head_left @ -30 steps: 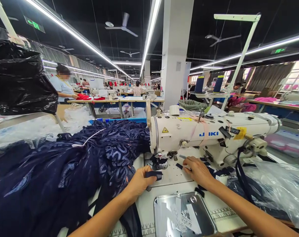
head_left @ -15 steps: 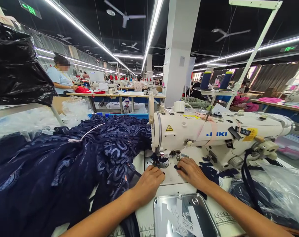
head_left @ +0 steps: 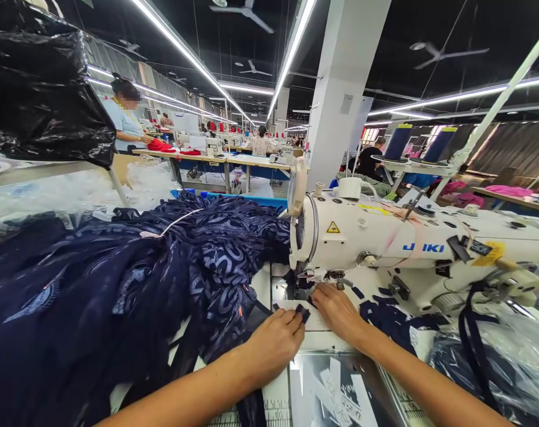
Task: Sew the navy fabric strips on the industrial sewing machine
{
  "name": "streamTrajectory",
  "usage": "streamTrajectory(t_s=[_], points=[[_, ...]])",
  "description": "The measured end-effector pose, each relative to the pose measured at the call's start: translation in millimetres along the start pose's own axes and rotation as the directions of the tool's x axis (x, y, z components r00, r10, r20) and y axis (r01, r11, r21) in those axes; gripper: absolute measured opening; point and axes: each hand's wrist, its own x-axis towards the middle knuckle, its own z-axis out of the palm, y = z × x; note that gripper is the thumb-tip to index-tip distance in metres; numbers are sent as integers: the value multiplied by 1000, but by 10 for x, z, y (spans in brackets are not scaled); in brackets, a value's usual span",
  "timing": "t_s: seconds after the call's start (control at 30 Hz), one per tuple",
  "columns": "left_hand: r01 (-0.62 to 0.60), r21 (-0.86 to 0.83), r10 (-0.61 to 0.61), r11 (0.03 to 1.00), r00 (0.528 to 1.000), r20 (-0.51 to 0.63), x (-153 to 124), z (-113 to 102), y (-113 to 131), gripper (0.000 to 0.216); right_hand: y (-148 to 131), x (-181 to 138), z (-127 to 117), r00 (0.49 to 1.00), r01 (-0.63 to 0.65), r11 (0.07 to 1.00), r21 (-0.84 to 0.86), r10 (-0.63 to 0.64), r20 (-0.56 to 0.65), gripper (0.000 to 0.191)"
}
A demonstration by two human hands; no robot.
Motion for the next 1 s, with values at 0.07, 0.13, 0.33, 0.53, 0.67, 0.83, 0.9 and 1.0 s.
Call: streamTrajectory(t_s=[0.07,0.13,0.33,0.53,0.67,0.83,0.9,1.0], points=[[2,14,-2,1000,1000,-10,-4,-21,16,27,-42,64,-29,998,-41,993,109,35,54,18],[5,15,-5,1000,1000,-8,-8,-47,24,26,-78,113,-69,992,-90,971,221,67,111,17],[35,-34,-34,999,999,12,-2,-50,11,21,-103,143,-125,973,-196,880,432,120,197,16],[50,-93,-48,994,998,33,20,-33,-21,15,-78,119,-56,962,-255,834,489,168,217,13],[65,-137,-56,988,996,70,32,-72,-50,16,-115,112,-55,961,-271,821,502,206,182,14],[63,-144,-54,988,996,65,38,-46,-69,16,-169,101,-105,990,-134,918,373,108,90,14],[54,-137,-47,989,998,52,40,-19,-69,17,-172,96,-114,997,-70,951,301,54,61,15],[49,-147,-43,988,998,48,43,6,-66,17,-156,94,-111,999,5,966,258,-14,31,18]])
